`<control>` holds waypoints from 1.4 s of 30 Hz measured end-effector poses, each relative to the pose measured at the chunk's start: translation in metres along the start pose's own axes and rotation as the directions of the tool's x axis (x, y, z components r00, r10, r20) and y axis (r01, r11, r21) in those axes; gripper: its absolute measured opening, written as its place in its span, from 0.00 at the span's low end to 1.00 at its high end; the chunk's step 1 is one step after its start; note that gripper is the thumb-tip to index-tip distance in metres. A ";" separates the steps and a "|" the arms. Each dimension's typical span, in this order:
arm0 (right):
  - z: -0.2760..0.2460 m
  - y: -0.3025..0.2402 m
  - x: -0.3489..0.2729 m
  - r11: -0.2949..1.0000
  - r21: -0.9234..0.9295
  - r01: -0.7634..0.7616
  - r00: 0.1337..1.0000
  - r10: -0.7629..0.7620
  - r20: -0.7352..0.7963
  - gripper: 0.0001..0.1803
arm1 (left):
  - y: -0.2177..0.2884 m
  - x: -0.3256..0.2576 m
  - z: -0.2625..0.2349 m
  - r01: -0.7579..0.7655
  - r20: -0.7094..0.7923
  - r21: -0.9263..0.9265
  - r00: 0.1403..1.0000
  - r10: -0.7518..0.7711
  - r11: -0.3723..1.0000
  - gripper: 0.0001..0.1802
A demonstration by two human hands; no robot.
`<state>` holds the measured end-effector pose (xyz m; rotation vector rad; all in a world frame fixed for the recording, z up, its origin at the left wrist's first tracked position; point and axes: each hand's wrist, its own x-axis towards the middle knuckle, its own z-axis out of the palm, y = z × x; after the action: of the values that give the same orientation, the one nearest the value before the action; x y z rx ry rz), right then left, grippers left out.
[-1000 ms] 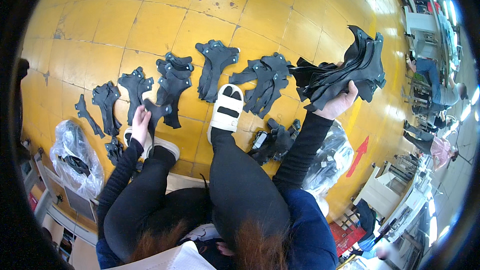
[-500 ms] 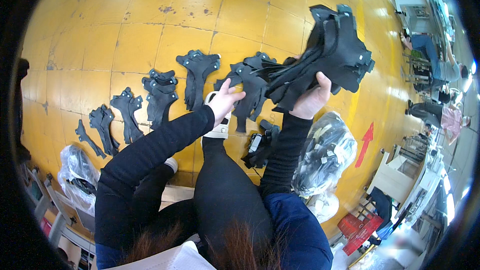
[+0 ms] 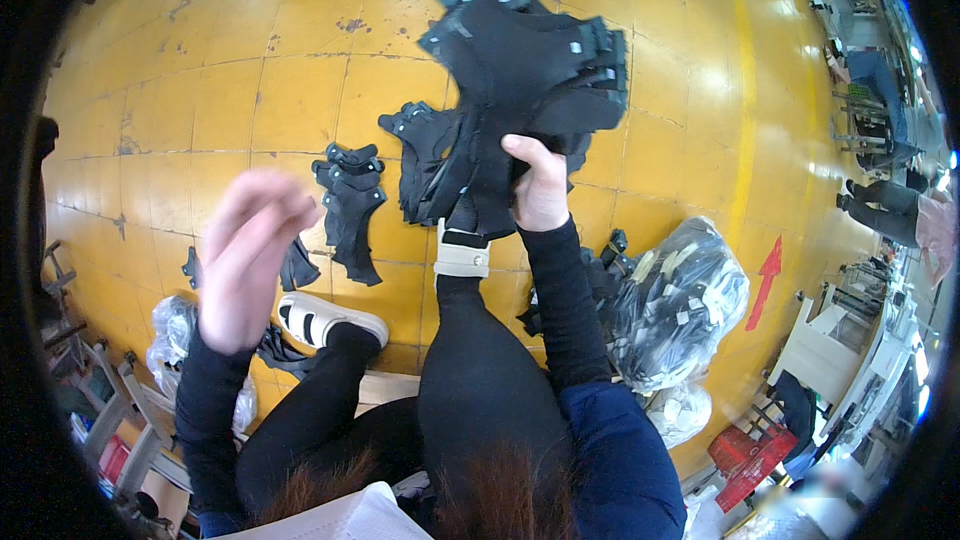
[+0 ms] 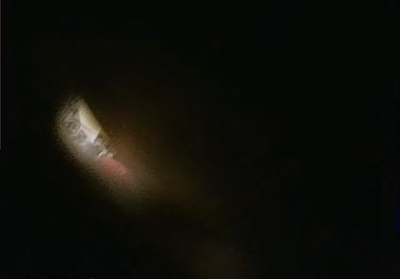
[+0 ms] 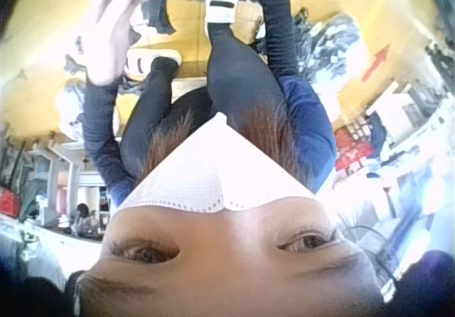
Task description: The person sits on the floor and repeatedly picks up black plastic parts, inspects them, and places them into a growing stack. The person handles the parts one at a time, turning them over and aligning them before stacking.
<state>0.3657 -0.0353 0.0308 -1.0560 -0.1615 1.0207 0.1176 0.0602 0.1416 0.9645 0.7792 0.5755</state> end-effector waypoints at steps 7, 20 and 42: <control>0.031 0.025 -0.017 0.985 -0.125 -0.122 0.978 0.141 0.151 0.22 | 0.078 -0.095 -0.023 -0.759 0.166 -0.170 0.607 0.777 0.629 0.09; 0.045 0.049 -0.036 0.956 -0.220 -0.196 0.926 0.254 0.280 0.25 | 0.051 -0.088 -0.041 -0.754 -0.050 -0.145 0.652 0.756 0.641 0.08; -0.004 0.144 -0.074 0.478 -0.595 -0.646 0.480 0.861 0.170 0.22 | -0.162 -0.039 -0.099 -0.036 -0.120 0.858 0.956 0.268 0.512 0.16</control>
<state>0.2380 -0.0788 -0.0582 -1.3376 -0.3256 2.1953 0.0300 0.0063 -0.0226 1.9377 1.2548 0.4468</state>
